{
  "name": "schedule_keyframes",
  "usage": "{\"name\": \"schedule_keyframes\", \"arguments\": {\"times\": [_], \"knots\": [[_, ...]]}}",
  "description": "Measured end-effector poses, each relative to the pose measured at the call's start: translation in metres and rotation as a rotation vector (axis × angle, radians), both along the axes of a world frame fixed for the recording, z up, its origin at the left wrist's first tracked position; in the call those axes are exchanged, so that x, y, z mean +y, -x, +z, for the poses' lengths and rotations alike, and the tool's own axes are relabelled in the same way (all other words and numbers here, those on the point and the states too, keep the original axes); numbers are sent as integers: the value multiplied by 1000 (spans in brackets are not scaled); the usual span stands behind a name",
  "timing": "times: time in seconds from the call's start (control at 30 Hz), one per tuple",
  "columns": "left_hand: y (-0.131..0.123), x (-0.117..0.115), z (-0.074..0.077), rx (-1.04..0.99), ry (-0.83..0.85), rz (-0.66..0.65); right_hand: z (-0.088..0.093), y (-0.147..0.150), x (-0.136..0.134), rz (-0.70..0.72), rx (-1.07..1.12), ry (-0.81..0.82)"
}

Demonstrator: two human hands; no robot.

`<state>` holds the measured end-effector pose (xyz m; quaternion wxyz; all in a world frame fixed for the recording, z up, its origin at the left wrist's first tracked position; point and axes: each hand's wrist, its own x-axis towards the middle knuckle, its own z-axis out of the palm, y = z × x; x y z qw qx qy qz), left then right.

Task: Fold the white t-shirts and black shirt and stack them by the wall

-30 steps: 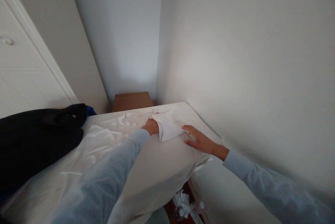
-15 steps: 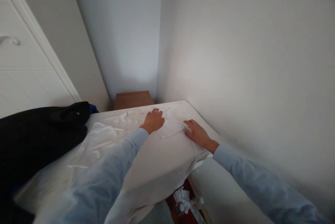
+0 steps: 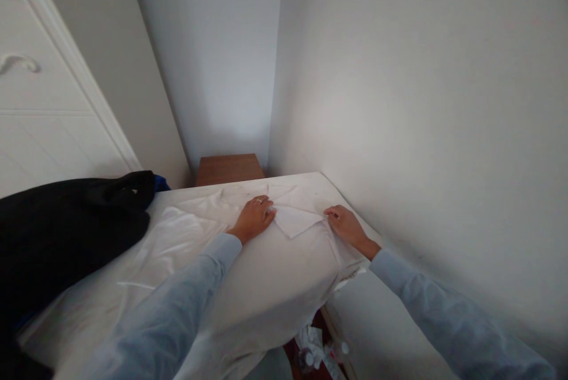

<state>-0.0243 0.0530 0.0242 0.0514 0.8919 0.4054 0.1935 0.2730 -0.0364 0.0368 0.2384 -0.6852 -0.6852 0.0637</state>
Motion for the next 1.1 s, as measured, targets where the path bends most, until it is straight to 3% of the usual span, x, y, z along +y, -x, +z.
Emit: {"name": "schedule_keyframes", "arguments": {"times": [0.1,0.2,0.37,0.63,0.9,1.1], "knots": [[1,1,-7,-107,-41,6,13,16,22,27,14,-27],[1,1,-10,-104,-21,49,25,36,52,-29,-93,73],[1,-1,-10,-48,8,68,27,54,89,-152,-152,212],[1,-3,-5,-60,17,70,15,48,100,-199,-142,210],[1,-5,-6,-31,3,54,8,17,115,-264,-100,206],[1,-5,-5,-26,-27,35,5,14,122,-211,-94,165]]}}
